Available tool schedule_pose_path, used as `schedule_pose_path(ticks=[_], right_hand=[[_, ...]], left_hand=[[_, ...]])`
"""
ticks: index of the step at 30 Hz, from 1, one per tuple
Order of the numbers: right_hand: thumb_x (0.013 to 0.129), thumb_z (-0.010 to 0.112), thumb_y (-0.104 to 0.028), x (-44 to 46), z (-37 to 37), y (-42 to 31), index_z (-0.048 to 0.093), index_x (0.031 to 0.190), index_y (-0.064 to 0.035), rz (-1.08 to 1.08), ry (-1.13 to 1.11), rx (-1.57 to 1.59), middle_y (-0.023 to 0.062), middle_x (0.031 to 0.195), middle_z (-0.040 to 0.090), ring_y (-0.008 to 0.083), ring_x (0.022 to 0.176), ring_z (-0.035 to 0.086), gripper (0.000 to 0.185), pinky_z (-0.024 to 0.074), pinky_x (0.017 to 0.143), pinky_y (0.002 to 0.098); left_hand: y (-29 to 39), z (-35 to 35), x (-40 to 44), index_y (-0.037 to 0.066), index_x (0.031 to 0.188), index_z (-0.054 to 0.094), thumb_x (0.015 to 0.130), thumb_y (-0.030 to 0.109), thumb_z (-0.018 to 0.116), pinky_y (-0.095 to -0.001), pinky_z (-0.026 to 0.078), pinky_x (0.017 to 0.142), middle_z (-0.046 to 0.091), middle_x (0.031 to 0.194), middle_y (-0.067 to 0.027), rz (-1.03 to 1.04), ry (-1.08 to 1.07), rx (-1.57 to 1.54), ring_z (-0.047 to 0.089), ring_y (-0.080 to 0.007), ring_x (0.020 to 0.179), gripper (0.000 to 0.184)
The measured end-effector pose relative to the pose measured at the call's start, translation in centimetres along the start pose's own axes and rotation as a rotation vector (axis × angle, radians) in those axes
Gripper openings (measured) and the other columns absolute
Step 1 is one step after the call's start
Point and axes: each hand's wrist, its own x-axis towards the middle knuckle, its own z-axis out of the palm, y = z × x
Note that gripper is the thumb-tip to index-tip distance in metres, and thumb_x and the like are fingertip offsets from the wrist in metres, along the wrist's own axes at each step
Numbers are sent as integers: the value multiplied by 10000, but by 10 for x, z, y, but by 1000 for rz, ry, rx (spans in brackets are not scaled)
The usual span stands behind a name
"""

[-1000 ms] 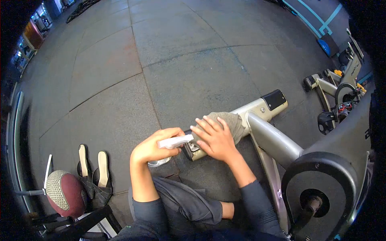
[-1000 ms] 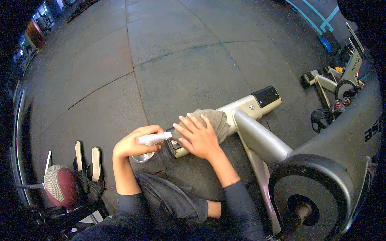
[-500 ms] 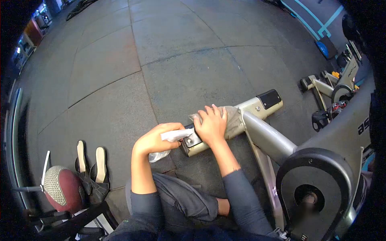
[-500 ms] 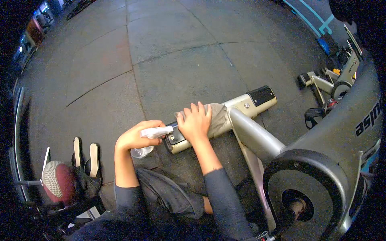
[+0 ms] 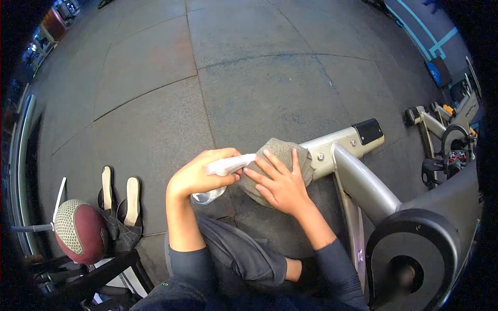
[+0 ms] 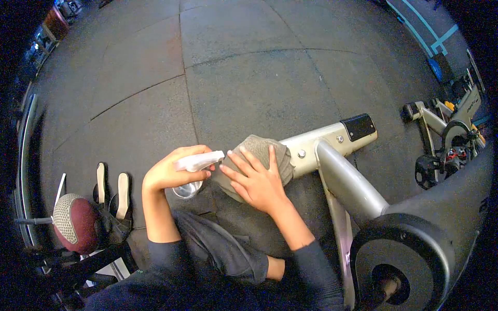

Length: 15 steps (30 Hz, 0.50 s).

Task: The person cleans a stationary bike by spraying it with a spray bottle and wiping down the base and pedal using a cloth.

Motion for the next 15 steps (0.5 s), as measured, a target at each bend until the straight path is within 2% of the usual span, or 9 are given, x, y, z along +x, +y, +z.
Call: schedule_pose_path(ticks=[2,3,4,6,7,9,13,15], right_hand=[[928,550,-371,12,13,8,598,1313,-297,76,37,54,22,1416,530,213,1351,441,395,195,1100,673],[929,528,-391,21,14,9,659,1236,-258,124,97,98,60,1288,623,229,1267,523,360,246,1092,625],[929,528,-391,31,9,11,659,1236,-258,127,87,101,60,1288,623,229,1267,523,360,246,1092,625],[908,529,-410,53,-1,16,739,1088,-193,338,-206,160,85,1124,702,252,1142,612,352,330,1046,564],[908,529,-410,64,-1,20,739,1088,-193,342,-208,160,85,1124,702,252,1142,612,352,330,1046,564],[885,521,-444,82,-2,27,771,934,-143,497,-471,93,88,1011,729,271,1028,656,394,384,988,532],[875,506,-480,88,8,28,770,916,-117,519,-406,24,87,1005,728,277,1017,661,451,404,967,538],[875,541,-414,80,4,19,766,932,-116,494,-430,6,96,999,726,276,1035,652,378,384,996,544]], left_hand=[[1,5,-1,32,1079,631,800,105,707,-293,512,770,688,930,-58,-58,22,-77,645,-143,863,298],[2,6,-1,32,1079,631,800,105,707,-293,512,770,688,930,-58,-64,21,-85,645,-143,863,298],[5,6,-1,31,1079,627,799,102,707,-291,512,771,687,930,-60,-74,70,-39,644,-141,858,299],[5,8,1,30,1078,624,798,99,708,-290,512,772,685,929,-62,-86,113,7,644,-139,853,300],[4,8,3,32,1064,626,795,122,703,-319,508,750,683,902,-80,-67,138,32,651,-178,833,294],[4,9,7,36,1050,629,796,149,696,-345,504,732,679,876,-100,-35,161,80,655,-223,803,286],[-3,7,14,38,1053,633,796,152,698,-350,503,736,678,882,-109,-34,121,74,653,-231,809,288],[-6,5,19,31,1070,622,806,139,705,-310,512,793,684,920,-61,-30,53,92,648,-149,880,297]])
